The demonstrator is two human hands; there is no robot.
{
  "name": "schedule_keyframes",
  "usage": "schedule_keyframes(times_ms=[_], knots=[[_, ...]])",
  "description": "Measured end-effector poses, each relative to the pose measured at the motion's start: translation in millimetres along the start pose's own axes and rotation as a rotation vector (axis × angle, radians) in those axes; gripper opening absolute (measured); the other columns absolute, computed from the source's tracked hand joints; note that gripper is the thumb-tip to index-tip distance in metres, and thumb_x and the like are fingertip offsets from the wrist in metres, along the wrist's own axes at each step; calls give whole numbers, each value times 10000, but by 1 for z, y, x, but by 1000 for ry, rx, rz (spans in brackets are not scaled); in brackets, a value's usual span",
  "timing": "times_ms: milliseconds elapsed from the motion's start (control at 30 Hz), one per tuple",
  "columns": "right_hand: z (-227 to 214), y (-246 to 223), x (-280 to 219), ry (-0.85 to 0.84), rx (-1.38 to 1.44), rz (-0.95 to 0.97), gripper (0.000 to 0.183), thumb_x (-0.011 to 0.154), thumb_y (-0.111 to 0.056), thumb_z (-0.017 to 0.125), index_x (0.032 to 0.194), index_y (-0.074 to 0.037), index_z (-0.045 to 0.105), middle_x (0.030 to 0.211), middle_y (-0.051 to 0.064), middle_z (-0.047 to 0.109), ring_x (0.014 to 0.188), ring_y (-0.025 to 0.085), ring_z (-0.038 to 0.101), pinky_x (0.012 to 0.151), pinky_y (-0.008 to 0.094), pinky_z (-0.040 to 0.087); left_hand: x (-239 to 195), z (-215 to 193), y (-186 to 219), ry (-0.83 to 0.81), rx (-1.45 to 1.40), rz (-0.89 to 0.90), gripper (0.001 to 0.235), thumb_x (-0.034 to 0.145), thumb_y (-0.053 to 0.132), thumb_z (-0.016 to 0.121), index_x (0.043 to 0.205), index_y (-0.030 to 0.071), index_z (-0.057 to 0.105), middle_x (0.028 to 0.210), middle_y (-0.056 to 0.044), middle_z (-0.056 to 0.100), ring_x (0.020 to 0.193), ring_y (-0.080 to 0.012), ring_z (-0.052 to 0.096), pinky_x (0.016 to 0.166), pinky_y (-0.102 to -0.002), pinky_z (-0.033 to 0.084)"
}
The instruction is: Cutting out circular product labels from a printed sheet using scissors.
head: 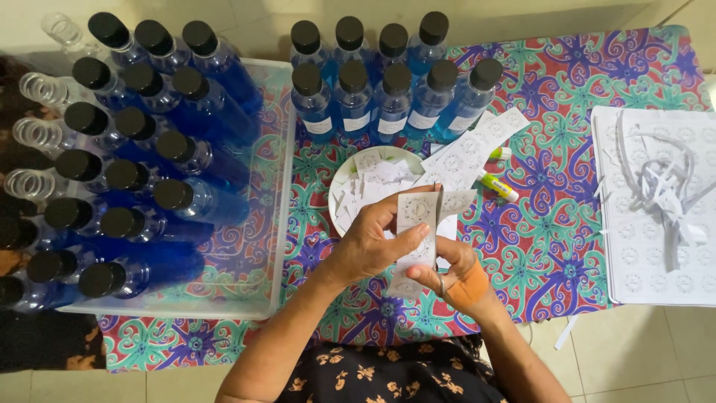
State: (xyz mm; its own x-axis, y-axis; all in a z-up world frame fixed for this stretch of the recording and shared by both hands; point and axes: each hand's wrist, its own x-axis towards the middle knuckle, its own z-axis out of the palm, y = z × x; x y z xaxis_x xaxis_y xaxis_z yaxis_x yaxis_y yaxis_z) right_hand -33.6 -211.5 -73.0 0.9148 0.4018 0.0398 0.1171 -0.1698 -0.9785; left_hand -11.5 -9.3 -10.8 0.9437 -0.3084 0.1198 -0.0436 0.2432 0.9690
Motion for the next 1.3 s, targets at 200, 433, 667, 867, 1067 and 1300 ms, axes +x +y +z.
schedule_keyframes(times_ms=[200, 433, 667, 867, 1067, 1300], knots=[[3, -14, -1, 8, 13, -3, 197, 777, -203, 883, 810, -52, 760, 585, 11, 657, 579, 102, 521, 585, 299, 506, -1, 2, -2, 0, -12, 10, 440, 930, 95, 686, 1356, 3, 624, 1319, -169, 677, 1110, -148, 633, 902, -319, 557], [3, -6, -5, 17, -44, -5, 212, 781, -224, 879, 812, -58, 751, 576, 28, 657, 574, 107, 537, 591, 302, 513, -3, 1, -8, -16, -24, -1, 431, 934, 103, 690, 1348, -2, 629, 1298, -173, 683, 1103, -131, 602, 895, -319, 559], [8, -20, 0, 25, -66, 42, 215, 790, -216, 872, 763, -48, 739, 544, 40, 640, 545, 117, 529, 557, 288, 500, -2, 0, 0, -21, -13, -2, 392, 934, 96, 683, 1310, -8, 649, 1164, -168, 722, 995, -100, 588, 829, -300, 564], [5, -3, -1, 36, -77, 91, 213, 795, -191, 867, 749, -27, 740, 522, 61, 637, 545, 115, 517, 553, 283, 501, -1, -5, -9, -12, -32, -1, 381, 929, 86, 684, 1294, -18, 653, 1118, -176, 725, 955, -108, 586, 804, -310, 566], [1, 8, -1, 99, 0, 99, 180, 803, -192, 851, 843, -30, 782, 590, 89, 696, 579, 154, 573, 606, 321, 523, 0, -6, 14, 76, -38, -41, 197, 903, 81, 717, 1082, 0, 706, 868, -64, 697, 805, -83, 579, 709, -260, 540], [-37, 39, -6, 332, -8, 161, 274, 946, -264, 713, 1054, -19, 771, 728, 119, 682, 708, 183, 590, 715, 336, 494, -11, -19, -34, 437, -322, -143, 143, 959, 185, 676, 1019, 55, 668, 881, -52, 723, 791, -64, 630, 741, -276, 571]])
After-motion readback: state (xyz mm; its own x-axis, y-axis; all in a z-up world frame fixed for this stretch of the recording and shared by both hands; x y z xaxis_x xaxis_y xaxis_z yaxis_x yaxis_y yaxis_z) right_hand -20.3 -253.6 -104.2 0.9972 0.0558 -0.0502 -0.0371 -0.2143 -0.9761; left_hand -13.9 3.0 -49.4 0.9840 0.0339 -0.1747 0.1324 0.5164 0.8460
